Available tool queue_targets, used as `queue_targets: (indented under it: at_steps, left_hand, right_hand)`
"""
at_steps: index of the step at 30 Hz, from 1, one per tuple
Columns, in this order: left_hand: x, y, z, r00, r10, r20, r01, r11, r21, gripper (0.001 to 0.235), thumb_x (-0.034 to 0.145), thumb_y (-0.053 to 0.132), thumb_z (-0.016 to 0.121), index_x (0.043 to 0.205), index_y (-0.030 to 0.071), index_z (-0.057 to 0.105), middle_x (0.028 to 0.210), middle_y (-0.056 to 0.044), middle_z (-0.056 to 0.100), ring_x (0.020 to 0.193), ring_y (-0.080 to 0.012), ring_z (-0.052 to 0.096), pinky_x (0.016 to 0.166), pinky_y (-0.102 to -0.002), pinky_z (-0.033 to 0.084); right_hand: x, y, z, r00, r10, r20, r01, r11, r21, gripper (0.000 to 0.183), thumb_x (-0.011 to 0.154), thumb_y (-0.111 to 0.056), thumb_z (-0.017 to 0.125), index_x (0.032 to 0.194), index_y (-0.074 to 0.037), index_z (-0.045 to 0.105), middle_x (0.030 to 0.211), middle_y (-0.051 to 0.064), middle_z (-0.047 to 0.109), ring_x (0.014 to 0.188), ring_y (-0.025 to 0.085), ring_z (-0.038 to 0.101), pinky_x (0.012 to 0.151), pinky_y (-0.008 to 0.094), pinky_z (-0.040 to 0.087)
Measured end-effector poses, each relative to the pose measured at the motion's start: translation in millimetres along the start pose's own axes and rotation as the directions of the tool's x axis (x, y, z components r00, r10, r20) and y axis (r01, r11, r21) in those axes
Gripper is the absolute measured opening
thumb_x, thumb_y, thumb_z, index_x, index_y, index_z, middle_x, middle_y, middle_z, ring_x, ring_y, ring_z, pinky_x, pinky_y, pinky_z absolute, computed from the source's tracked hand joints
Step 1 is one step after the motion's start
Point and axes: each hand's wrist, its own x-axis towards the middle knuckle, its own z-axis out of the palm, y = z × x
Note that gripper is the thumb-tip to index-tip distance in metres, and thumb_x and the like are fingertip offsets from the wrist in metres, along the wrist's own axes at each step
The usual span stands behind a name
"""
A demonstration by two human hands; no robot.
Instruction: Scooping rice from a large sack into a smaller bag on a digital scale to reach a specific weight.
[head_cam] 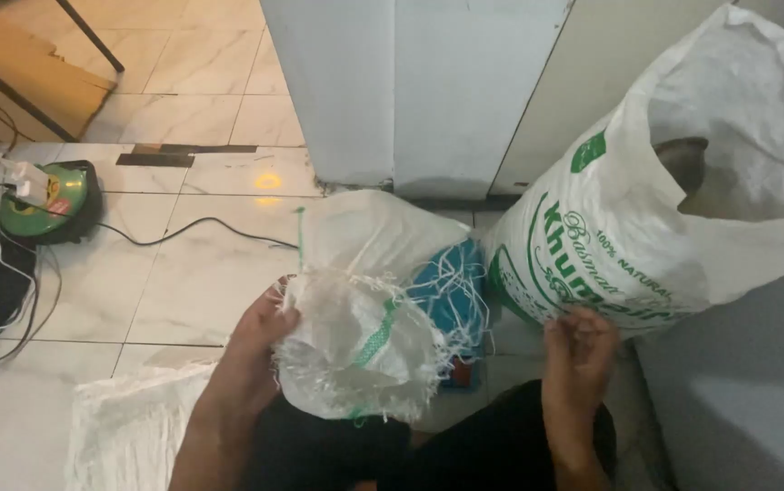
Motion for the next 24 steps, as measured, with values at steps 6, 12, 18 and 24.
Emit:
queue_targets:
  at_steps: [6, 12, 18, 24]
  left_hand:
    - [-15, -26, 29, 0.965, -0.083, 0.248, -0.018, 0.926, 0.377, 0.096, 0.062, 0.002, 0.083, 0.142, 0.012, 0.032, 0.130, -0.010, 0.053, 0.123, -0.0243, 0.053, 0.097, -0.040, 0.047]
    - [-23, -34, 7, 0.892, -0.280, 0.356, -0.116, 0.619, 0.777, 0.084, 0.076, 0.006, 0.067, 0.150, 0.014, 0.029, 0.147, -0.005, 0.047, 0.128, -0.0217, 0.050, 0.100, -0.037, 0.043]
    - [-14, -42, -4, 0.991, 0.092, 0.094, -0.121, 0.360, 0.925, 0.051, 0.074, -0.008, 0.058, 0.121, 0.011, 0.059, 0.120, -0.008, 0.063, 0.118, -0.0242, 0.060, 0.096, -0.035, 0.048]
    - [-16, -63, -3, 0.882, 0.195, -0.430, 0.417, 0.106, 0.903, 0.054, 0.069, -0.006, 0.056, 0.117, 0.016, 0.067, 0.110, -0.014, 0.059, 0.103, -0.0350, 0.061, 0.086, -0.046, 0.050]
  right_hand:
    - [-4, 35, 33, 0.604, -0.099, 0.790, 0.335, 0.932, -0.139, 0.096, 0.069, -0.033, 0.080, 0.150, -0.022, 0.031, 0.155, 0.010, 0.038, 0.140, 0.028, 0.042, 0.107, 0.047, 0.045]
    - [2, 20, 55, 0.409, 0.391, 0.825, 0.126, 0.871, -0.475, 0.077, 0.069, -0.043, 0.069, 0.143, -0.029, 0.051, 0.141, 0.002, 0.060, 0.126, 0.025, 0.057, 0.102, 0.045, 0.044]
    - [25, 61, 44, 0.609, -0.162, 0.776, 0.460, 0.870, -0.179, 0.027, 0.074, -0.028, 0.082, 0.094, -0.013, 0.072, 0.099, 0.001, 0.067, 0.091, 0.016, 0.064, 0.077, 0.030, 0.050]
    - [23, 76, 39, 0.308, -0.723, 0.618, 0.898, 0.435, 0.060, 0.035, 0.073, -0.018, 0.082, 0.085, -0.007, 0.050, 0.152, 0.022, 0.035, 0.144, 0.038, 0.033, 0.115, 0.054, 0.033]
